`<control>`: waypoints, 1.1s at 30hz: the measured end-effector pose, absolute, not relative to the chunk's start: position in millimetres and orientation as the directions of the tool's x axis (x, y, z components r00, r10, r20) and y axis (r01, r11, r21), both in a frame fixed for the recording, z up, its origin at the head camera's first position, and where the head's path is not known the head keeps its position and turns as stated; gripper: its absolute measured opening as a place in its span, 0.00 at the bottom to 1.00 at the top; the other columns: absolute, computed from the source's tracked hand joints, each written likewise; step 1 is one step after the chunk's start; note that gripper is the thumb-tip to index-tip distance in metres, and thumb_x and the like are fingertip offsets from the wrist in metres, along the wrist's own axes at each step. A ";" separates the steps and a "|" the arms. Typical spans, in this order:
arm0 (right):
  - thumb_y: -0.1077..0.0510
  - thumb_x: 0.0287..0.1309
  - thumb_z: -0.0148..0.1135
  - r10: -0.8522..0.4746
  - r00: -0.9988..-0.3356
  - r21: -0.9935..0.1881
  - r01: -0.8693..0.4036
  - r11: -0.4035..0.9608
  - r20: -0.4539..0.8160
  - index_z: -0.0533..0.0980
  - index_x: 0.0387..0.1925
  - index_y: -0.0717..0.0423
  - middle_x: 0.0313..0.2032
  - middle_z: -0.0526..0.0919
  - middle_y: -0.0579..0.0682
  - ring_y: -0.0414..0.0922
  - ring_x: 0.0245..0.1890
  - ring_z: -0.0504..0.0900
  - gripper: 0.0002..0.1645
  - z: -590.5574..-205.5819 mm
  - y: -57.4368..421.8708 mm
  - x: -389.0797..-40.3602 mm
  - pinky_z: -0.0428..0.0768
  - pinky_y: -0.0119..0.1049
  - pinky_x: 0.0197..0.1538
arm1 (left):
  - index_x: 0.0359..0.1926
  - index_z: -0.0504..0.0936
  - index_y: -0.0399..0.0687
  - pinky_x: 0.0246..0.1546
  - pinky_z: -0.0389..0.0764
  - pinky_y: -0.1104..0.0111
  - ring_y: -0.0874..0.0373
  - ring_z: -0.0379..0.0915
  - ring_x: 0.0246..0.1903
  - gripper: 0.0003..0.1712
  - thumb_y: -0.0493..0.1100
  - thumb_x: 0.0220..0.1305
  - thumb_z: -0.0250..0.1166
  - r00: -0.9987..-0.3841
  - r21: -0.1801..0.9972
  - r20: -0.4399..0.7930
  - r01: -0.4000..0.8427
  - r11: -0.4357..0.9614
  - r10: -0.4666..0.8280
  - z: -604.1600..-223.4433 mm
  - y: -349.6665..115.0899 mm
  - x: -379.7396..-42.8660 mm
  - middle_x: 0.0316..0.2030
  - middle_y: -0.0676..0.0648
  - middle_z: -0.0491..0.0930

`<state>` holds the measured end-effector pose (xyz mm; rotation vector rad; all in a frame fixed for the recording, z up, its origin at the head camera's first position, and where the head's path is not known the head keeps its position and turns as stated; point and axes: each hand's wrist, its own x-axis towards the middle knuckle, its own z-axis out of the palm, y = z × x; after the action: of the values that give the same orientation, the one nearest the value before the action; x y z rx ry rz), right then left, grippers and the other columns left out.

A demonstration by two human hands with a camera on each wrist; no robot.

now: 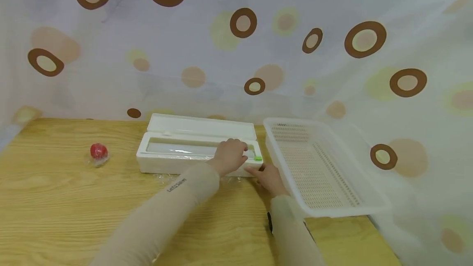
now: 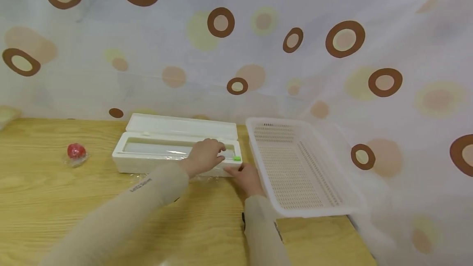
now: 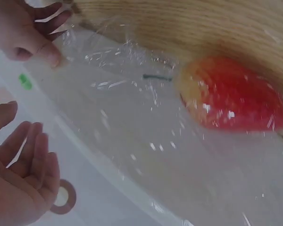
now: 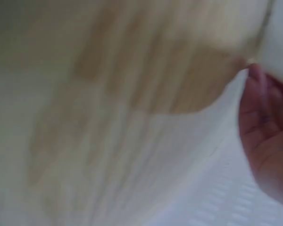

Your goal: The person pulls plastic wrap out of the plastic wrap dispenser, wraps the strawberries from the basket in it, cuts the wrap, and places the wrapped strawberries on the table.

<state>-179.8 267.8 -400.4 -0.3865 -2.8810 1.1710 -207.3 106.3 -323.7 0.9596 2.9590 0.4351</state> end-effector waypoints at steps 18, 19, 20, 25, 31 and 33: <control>0.41 0.57 0.59 0.217 -0.973 -0.554 0.225 0.802 -0.080 0.77 0.28 0.59 0.22 0.79 0.49 0.42 0.21 0.72 0.23 -404.3 271.8 -187.1 0.69 0.32 0.25 | 0.44 0.83 0.60 0.49 0.72 0.64 0.58 0.72 0.48 0.12 0.53 0.65 0.56 -0.834 0.219 0.238 0.546 0.809 0.498 -359.0 139.1 -210.0 0.44 0.57 0.81; 0.40 0.57 0.59 0.220 -0.972 -0.546 0.228 0.806 -0.081 0.76 0.28 0.59 0.22 0.79 0.49 0.42 0.20 0.72 0.24 -402.5 271.3 -187.2 0.69 0.32 0.24 | 0.45 0.83 0.60 0.50 0.71 0.64 0.59 0.72 0.48 0.12 0.53 0.66 0.56 -0.834 0.220 0.235 0.546 0.808 0.499 -358.6 138.5 -210.9 0.45 0.57 0.81; 0.40 0.57 0.59 0.220 -0.972 -0.544 0.230 0.807 -0.083 0.77 0.27 0.59 0.21 0.79 0.49 0.42 0.20 0.71 0.24 -400.6 270.6 -187.0 0.68 0.32 0.23 | 0.45 0.82 0.60 0.50 0.71 0.64 0.59 0.72 0.48 0.13 0.53 0.66 0.55 -0.834 0.219 0.230 0.546 0.809 0.501 -358.7 138.1 -211.5 0.45 0.58 0.80; 0.39 0.57 0.59 0.215 -0.972 -0.556 0.229 0.799 -0.092 0.77 0.26 0.59 0.18 0.77 0.48 0.41 0.17 0.69 0.25 -395.7 269.6 -184.7 0.66 0.31 0.21 | 0.46 0.82 0.62 0.51 0.69 0.64 0.59 0.70 0.49 0.13 0.54 0.66 0.54 -0.834 0.199 0.228 0.545 0.815 0.502 -361.0 138.8 -213.5 0.46 0.59 0.80; 0.37 0.56 0.59 0.205 -0.975 -0.551 0.216 0.806 -0.082 0.78 0.26 0.58 0.17 0.74 0.46 0.41 0.17 0.67 0.27 -398.9 271.4 -186.8 0.65 0.31 0.21 | 0.44 0.83 0.64 0.50 0.68 0.64 0.61 0.71 0.46 0.12 0.55 0.65 0.55 -0.817 0.152 0.296 0.552 0.820 0.496 -365.6 136.1 -213.7 0.45 0.60 0.80; 0.36 0.55 0.59 0.196 -0.977 -0.546 0.206 0.812 -0.077 0.78 0.28 0.58 0.18 0.75 0.45 0.41 0.17 0.67 0.27 -399.8 272.1 -188.0 0.65 0.31 0.21 | 0.44 0.83 0.64 0.51 0.67 0.64 0.61 0.71 0.46 0.13 0.55 0.65 0.55 -0.809 0.136 0.315 0.555 0.820 0.495 -367.1 134.6 -213.5 0.45 0.60 0.81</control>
<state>-188.0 272.1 -399.8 -0.3342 -3.0067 0.9092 -213.5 134.6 -367.1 0.9572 3.2508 0.3844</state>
